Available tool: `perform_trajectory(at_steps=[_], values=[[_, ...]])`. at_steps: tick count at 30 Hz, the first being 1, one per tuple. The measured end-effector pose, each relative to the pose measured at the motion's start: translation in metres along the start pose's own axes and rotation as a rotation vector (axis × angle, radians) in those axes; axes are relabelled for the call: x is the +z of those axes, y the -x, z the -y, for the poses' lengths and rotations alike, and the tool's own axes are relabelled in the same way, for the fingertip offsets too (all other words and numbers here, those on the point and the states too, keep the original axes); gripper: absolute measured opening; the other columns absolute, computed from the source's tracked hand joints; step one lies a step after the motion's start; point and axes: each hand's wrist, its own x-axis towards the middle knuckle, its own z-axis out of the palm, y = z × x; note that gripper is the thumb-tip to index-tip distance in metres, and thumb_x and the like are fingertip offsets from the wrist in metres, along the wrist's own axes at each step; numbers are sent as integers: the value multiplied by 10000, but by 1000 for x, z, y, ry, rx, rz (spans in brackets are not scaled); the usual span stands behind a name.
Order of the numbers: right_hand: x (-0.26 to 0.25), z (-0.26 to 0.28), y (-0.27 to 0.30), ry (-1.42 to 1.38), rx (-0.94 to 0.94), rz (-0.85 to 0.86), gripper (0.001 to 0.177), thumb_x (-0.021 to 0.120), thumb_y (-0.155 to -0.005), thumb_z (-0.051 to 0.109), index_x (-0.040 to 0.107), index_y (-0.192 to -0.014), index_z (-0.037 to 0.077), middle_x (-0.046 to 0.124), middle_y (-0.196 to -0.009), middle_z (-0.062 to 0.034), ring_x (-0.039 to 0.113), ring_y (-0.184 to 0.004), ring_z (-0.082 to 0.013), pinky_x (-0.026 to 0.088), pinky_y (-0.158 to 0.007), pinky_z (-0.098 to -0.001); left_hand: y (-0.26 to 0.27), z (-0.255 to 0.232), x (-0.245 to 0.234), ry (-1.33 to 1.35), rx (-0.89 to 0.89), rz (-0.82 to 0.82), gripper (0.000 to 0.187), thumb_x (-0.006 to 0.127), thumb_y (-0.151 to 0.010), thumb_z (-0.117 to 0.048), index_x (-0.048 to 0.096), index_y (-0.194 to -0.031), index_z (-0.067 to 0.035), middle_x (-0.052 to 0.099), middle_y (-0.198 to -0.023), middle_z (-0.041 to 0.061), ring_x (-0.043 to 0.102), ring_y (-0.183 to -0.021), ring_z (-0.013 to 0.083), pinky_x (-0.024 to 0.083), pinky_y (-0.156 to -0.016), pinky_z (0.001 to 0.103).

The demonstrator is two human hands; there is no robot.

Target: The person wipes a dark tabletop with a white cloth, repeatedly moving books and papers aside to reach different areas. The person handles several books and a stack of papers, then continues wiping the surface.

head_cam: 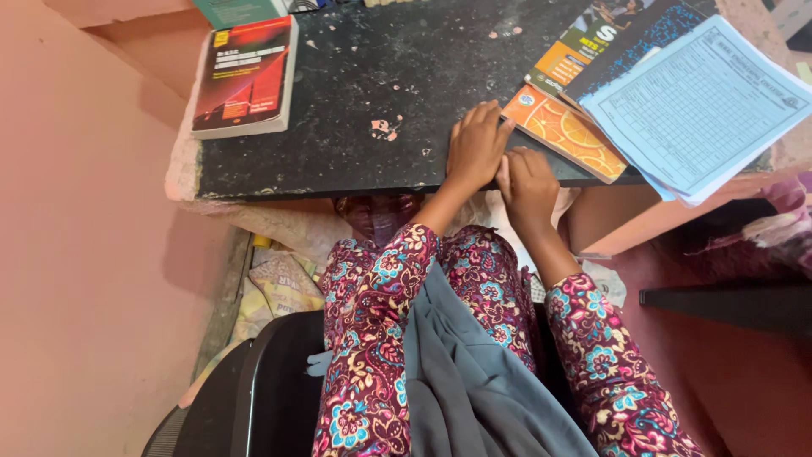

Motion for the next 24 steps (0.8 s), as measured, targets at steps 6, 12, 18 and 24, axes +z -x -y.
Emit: perform_trajectory(at_steps=[6,12,18,24], values=[[-12,-21,-3,-260,677,-365,133,648,-1074,138,634,-1041,10,646,-804,-58,618,-692,-136,482,-623,-336,-4,-14,-5,18,-57,-47,481,618,-959,-432,679,-1250,-54,602,-1421,90,496,-1366,303,383,-1119,481],[-23,-10,41,-561,948,-711,328,567,-1101,109,487,-1404,11,652,-1060,-47,598,-806,-80,476,-634,-241,-2,-20,-10,-129,59,-28,619,714,-892,-447,605,-1311,-5,535,-1443,141,421,-1394,358,353,-1137,501],[-26,5,69,-370,921,-525,534,581,-1048,58,374,-1537,4,471,-771,-55,432,-653,-93,353,-597,-252,-1,-19,-16,-92,51,11,629,740,-862,-411,602,-1330,-15,530,-1438,124,431,-1390,328,353,-1144,487],[-33,-27,47,-271,898,-429,445,652,-1049,51,490,-1458,-15,558,-739,-26,533,-633,-108,418,-583,-329,0,-18,-16,-94,56,17,620,742,-861,-405,609,-1326,-17,530,-1443,120,430,-1387,325,357,-1137,483]])
